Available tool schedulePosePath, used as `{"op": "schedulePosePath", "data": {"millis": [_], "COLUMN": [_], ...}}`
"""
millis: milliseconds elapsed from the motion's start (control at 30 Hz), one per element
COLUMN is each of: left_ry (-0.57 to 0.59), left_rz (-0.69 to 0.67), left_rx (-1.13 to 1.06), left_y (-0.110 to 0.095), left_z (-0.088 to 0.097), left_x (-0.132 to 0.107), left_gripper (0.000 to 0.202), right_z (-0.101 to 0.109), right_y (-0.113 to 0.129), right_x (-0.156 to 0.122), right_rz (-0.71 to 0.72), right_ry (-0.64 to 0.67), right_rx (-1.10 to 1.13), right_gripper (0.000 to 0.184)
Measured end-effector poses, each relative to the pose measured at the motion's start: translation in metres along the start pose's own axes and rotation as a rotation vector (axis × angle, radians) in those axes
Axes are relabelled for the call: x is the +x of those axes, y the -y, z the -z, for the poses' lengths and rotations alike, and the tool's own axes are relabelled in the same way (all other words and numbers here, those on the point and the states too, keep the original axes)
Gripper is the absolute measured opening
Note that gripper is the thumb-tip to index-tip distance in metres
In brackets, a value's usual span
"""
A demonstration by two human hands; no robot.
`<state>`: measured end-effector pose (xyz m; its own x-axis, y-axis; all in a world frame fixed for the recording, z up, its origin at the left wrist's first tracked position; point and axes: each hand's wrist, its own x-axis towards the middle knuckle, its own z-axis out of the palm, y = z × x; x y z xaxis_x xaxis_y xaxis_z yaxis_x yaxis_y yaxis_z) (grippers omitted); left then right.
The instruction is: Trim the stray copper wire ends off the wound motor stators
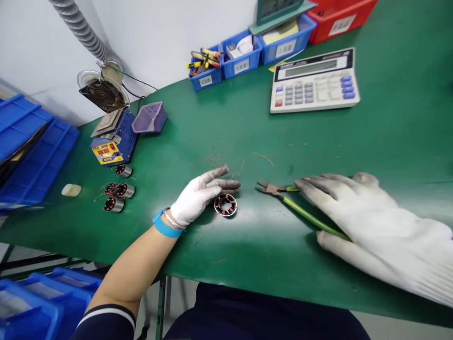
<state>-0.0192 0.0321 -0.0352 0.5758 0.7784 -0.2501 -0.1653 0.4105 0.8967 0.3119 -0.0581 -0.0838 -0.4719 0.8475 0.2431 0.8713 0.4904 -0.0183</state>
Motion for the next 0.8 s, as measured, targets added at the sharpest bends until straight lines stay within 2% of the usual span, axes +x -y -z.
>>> {"op": "schedulePosePath", "data": {"millis": [100, 167, 333, 500, 633, 800], "left_ry": [0.012, 0.021, 0.058, 0.081, 0.073, 0.079], "left_rz": [0.008, 0.012, 0.010, -0.005, -0.014, -0.024], "left_rx": [0.027, 0.047, 0.085, 0.094, 0.087, 0.082], "left_y": [-0.002, -0.002, -0.003, -0.003, -0.002, 0.001], "left_z": [0.001, 0.001, 0.002, 0.002, 0.003, 0.003], "left_x": [0.000, 0.000, 0.001, 0.001, 0.003, 0.004], "left_gripper": [0.089, 0.088, 0.083, 0.077, 0.074, 0.073], "right_z": [0.003, 0.004, 0.007, 0.021, 0.029, 0.038], "right_y": [0.005, 0.008, 0.010, 0.018, 0.027, 0.032], "right_x": [0.013, 0.022, 0.042, 0.045, 0.051, 0.060], "right_rz": [-0.145, -0.195, 0.023, -0.027, 0.039, 0.005], "right_ry": [0.098, 0.109, -0.089, 0.002, -0.054, 0.010], "right_rx": [-0.057, -0.101, -0.035, 0.150, 0.059, 0.002], "right_gripper": [0.055, 0.049, 0.051, 0.063, 0.061, 0.054]}}
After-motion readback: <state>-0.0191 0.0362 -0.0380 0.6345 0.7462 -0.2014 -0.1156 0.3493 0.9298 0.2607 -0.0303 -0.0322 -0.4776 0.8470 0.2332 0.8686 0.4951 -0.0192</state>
